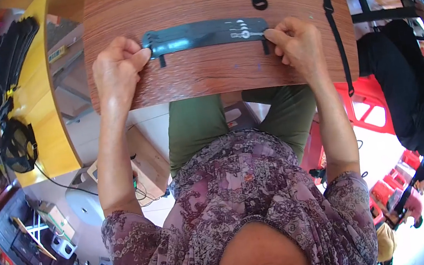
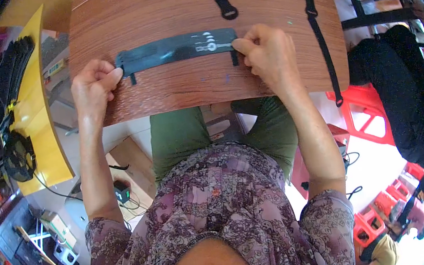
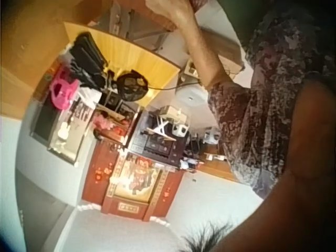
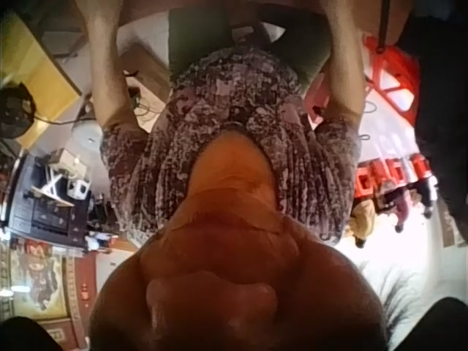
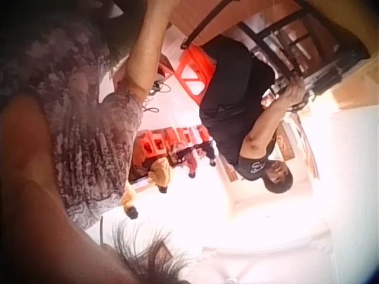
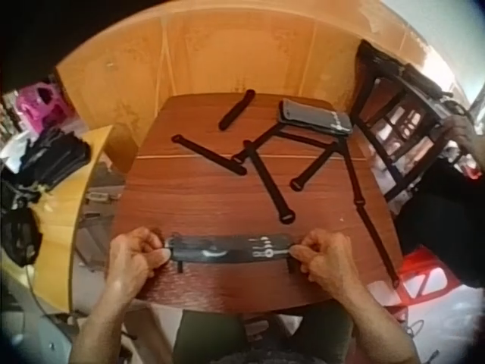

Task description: Organize and align black storage straps on a table for inspection or packaging.

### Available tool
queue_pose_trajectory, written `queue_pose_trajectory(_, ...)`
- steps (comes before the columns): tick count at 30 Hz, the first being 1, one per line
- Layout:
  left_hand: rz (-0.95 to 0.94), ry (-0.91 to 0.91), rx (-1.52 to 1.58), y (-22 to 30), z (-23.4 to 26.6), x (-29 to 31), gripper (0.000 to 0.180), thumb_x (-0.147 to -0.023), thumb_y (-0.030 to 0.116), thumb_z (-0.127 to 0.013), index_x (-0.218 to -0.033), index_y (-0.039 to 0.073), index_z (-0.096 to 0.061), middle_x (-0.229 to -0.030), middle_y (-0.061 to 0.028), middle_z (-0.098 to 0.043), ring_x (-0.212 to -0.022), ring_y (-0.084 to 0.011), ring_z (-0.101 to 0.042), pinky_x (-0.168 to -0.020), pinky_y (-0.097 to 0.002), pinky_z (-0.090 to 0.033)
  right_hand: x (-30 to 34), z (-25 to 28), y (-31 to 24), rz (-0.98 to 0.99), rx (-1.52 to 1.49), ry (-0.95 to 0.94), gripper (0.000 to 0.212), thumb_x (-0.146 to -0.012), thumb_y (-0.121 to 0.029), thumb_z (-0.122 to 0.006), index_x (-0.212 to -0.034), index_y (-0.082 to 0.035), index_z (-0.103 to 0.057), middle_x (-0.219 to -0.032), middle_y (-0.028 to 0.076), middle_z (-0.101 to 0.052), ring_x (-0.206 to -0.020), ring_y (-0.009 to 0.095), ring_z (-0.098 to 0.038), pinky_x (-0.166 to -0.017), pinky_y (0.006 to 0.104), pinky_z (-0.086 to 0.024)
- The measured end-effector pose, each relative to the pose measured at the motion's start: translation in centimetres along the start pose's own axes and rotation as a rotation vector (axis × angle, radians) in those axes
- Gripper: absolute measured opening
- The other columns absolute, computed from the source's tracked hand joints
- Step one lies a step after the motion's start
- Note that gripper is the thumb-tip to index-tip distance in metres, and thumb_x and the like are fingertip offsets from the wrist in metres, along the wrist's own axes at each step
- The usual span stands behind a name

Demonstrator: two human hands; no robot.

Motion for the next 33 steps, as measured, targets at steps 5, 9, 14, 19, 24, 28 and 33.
queue_pose_trajectory(5, -0.001, 0.02, -0.073, 0.5, 0.3, 0.4, 0.01, -0.073, 0.012, -0.067, -0.074, 0.003, -0.062, -0.056, -0.0052, -0.058, -0.047, -0.0119, -0.053, -0.048, -0.028, -0.041, 0.0, -0.1, -0.2, 0.024, 0.0, -0.009, 0.018, -0.075, -0.016, -0.064, -0.069, 0.001, -0.062, -0.051, 0.007, -0.057, -0.04, 0.012, -0.054, -0.038, 0.0267, -0.041)
queue_pose_trajectory(9, 0.073, 0.001, 0.07, 0.0, 0.0, 0.8, 0.008, -0.075, 0.012, -0.065, -0.076, 0.004, -0.063, -0.057, -0.0052, -0.059, -0.051, -0.0151, -0.055, -0.052, -0.0314, -0.044, 0.2, 0.0, -0.1, 0.028, -0.02, -0.02, 0.018, -0.077, -0.015, -0.063, -0.07, 0.002, -0.062, -0.052, 0.007, -0.058, -0.041, 0.011, -0.054, -0.039, 0.0261, -0.041)
queue_pose_trajectory(14, -0.619, 0.345, -0.355, 4.1, 0.1, 4.8, 0.036, -0.082, 0.031, -0.064, -0.1, 0.001, -0.063, -0.098, -0.0145, -0.065, -0.091, -0.0289, -0.062, -0.074, -0.0403, -0.049, 0.9, 0.5, 0.3, 0.008, -0.129, -0.022, 0.015, -0.077, -0.013, -0.063, -0.072, 0.001, -0.062, -0.059, 0.009, -0.061, -0.05, 0.015, -0.058, -0.045, 0.0282, -0.044)
queue_pose_trajectory(19, -0.834, 0.093, -0.664, 6.1, -4.0, 6.0, 0.077, -0.075, 0.055, -0.055, -0.125, -0.002, -0.047, -0.135, -0.021, -0.039, -0.129, -0.0339, -0.032, -0.101, -0.0504, -0.028, 4.7, -0.9, -4.2, 0.889, 0.463, 0.324, 0.04, -0.075, -0.021, -0.066, -0.108, -0.002, -0.057, -0.111, 0.017, -0.058, -0.107, 0.031, -0.053, -0.088, 0.0424, -0.041)
queue_pose_trajectory(24, -0.83, -0.128, -0.657, 4.9, -6.6, 5.3, 0.092, -0.072, 0.061, -0.05, -0.134, -0.004, -0.034, -0.143, -0.0213, -0.027, -0.135, -0.0336, -0.022, -0.107, -0.0518, -0.016, 5.0, -6.2, -4.7, 0.943, 0.497, 0.054, 0.065, -0.073, -0.037, -0.064, -0.121, 0.003, -0.047, -0.131, 0.02, -0.043, -0.127, 0.034, -0.033, -0.102, 0.0486, -0.026)
queue_pose_trajectory(28, -0.869, -0.163, -0.648, 5.0, -6.4, 4.8, 0.093, -0.07, 0.06, -0.053, -0.134, -0.005, -0.033, -0.142, -0.0222, -0.027, -0.134, -0.0346, -0.023, -0.107, -0.0511, -0.017, 4.5, -6.1, -4.2, 0.941, 0.614, -0.046, 0.072, -0.08, -0.05, -0.047, -0.127, 0.003, -0.042, -0.139, 0.017, -0.036, -0.133, 0.031, -0.027, -0.107, 0.047, -0.019)
queue_pose_trajectory(33, -0.85, -0.187, -0.633, 4.9, -6.0, 4.9, 0.092, -0.069, 0.055, -0.058, -0.134, -0.004, -0.032, -0.141, -0.0239, -0.028, -0.134, -0.0356, -0.024, -0.107, -0.0503, -0.019, 4.4, -4.1, -2.8, 0.873, 0.671, -0.032, 0.073, -0.079, -0.051, -0.047, -0.128, 0.004, -0.041, -0.139, 0.018, -0.034, -0.133, 0.031, -0.025, -0.107, 0.0479, -0.017)
Point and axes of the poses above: each hand's wrist, its own x-axis away from the middle knuckle, its own z-axis out of the back of the hand, y = z × x, the point moved 5 cm from there along -x, towards the middle knuckle
